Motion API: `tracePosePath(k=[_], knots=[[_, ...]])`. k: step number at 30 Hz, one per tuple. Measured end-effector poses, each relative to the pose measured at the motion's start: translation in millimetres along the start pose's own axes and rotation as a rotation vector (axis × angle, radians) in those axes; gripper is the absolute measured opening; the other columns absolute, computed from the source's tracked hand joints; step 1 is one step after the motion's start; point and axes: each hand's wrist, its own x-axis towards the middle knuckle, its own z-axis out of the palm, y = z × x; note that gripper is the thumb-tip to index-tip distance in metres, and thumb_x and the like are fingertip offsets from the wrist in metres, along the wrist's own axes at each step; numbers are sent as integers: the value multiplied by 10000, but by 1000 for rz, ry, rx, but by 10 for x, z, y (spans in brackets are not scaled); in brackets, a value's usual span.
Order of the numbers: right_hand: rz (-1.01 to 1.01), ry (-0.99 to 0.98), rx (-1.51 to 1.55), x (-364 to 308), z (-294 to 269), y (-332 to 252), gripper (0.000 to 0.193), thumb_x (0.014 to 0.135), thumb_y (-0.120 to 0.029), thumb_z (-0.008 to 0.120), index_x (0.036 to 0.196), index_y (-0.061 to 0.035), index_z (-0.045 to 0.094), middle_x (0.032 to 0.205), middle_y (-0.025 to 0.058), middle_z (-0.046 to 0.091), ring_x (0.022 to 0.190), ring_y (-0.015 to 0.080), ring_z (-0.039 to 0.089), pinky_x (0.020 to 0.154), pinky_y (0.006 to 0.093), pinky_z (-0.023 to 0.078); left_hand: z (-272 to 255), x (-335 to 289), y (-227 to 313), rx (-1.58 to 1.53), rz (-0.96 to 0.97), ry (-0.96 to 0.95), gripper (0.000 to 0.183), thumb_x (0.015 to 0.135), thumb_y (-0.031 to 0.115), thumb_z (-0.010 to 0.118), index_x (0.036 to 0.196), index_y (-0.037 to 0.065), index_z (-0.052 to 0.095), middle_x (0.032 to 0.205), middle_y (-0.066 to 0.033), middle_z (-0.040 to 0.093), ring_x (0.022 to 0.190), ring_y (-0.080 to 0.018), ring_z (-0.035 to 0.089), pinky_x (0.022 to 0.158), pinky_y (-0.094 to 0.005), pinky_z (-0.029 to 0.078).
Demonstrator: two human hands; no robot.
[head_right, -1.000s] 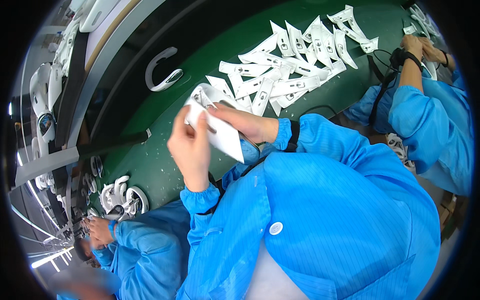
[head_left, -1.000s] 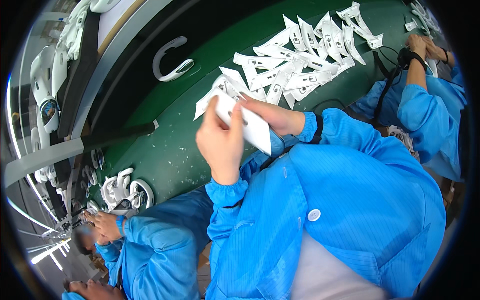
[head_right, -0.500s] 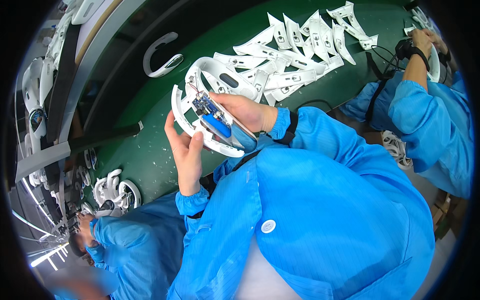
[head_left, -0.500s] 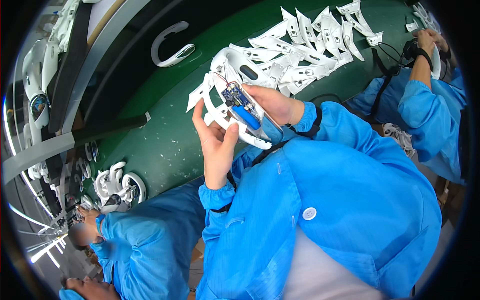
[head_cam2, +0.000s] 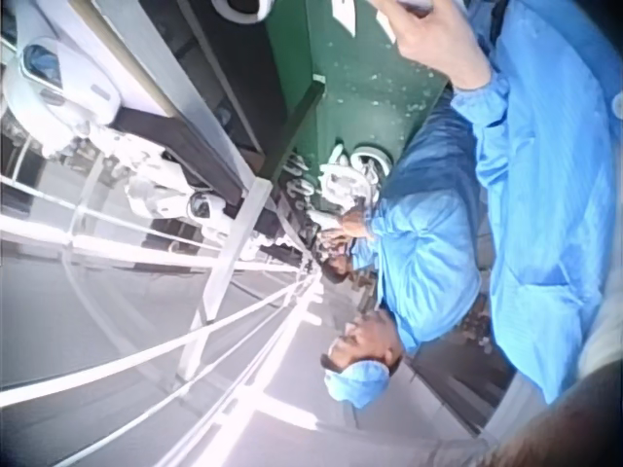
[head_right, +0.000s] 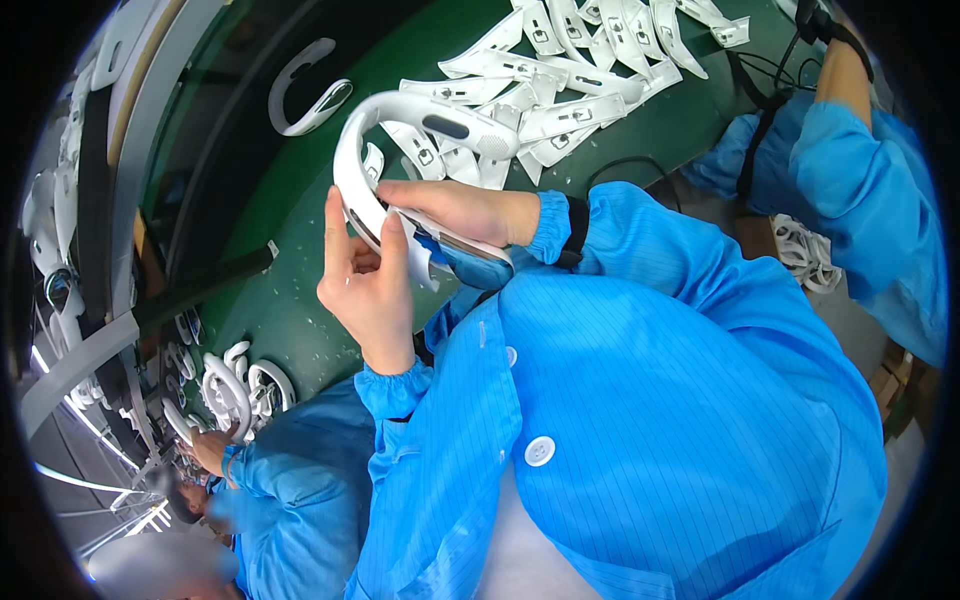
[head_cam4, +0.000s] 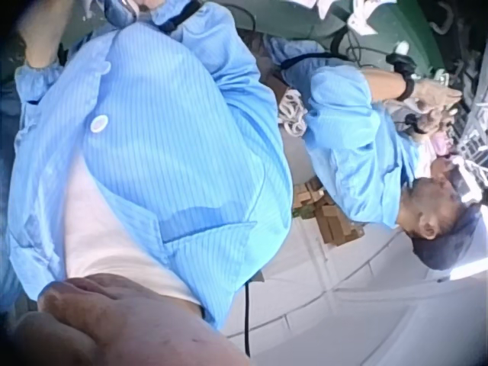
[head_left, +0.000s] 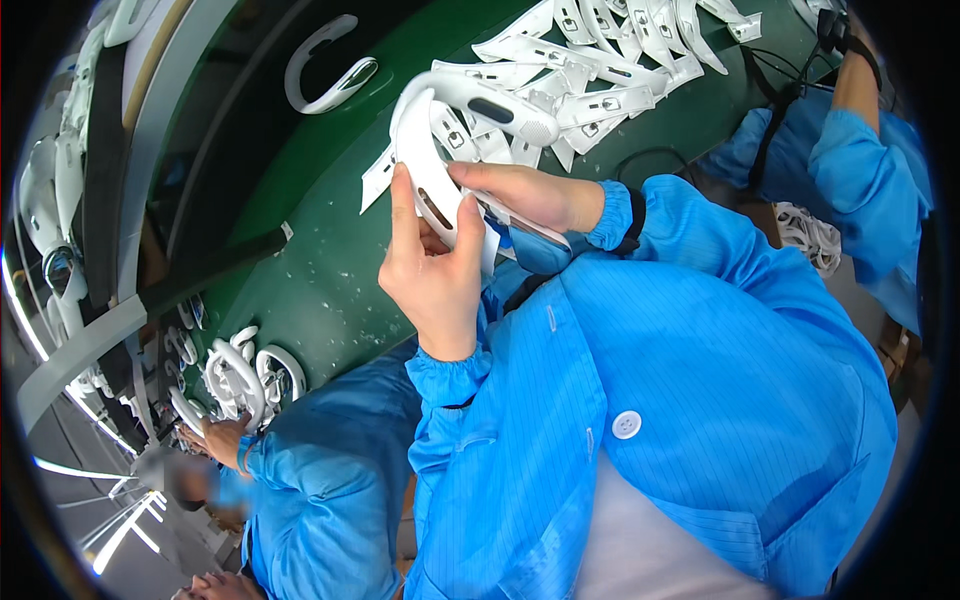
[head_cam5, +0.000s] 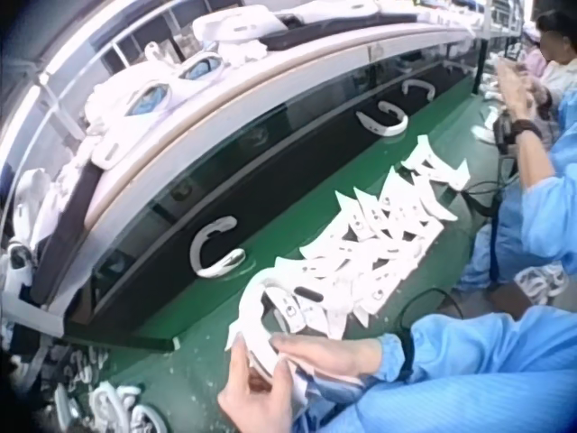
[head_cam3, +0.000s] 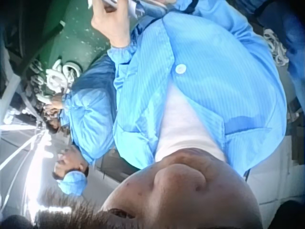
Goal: Assembling the internal circuit boards and plastic casings of electronic neck massagers at a factory workbench.
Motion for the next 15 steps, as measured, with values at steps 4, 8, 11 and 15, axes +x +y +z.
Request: tracePosePath(k=[4,8,11,15], knots=[[-126,24,-77,14,56,50,423,960,-362,356,1172,-23,493,1057,63,583,910,126,567,792,263,469,30,-65,-33,-198,56,128,494,777,53,622,1239,-36,472,629,-38,597,539,-59,531,500,-182,405],[-116,-42,82,-2,-38,5,420,961,-325,352,1231,-21,454,1141,92,554,1006,156,543,890,290,435,114,-44,-52,-174,134,133,495,767,43,627,1228,-42,471,624,-39,588,525,-65,521,493,-190,404],[-184,-83,-26,59,17,17,406,968,-303,334,1265,-39,419,1183,76,530,1043,149,520,920,286,414,78,-24,-22,-70,116,141,522,760,79,653,1238,-31,473,564,-24,563,477,-53,484,464,-191,382],[-236,-102,-223,54,-33,10,436,979,-331,303,1296,-37,354,1183,55,489,1039,109,469,900,256,401,22,38,113,42,-48,24,592,723,113,680,1250,-37,456,630,-86,620,516,-108,574,499,-239,460]])
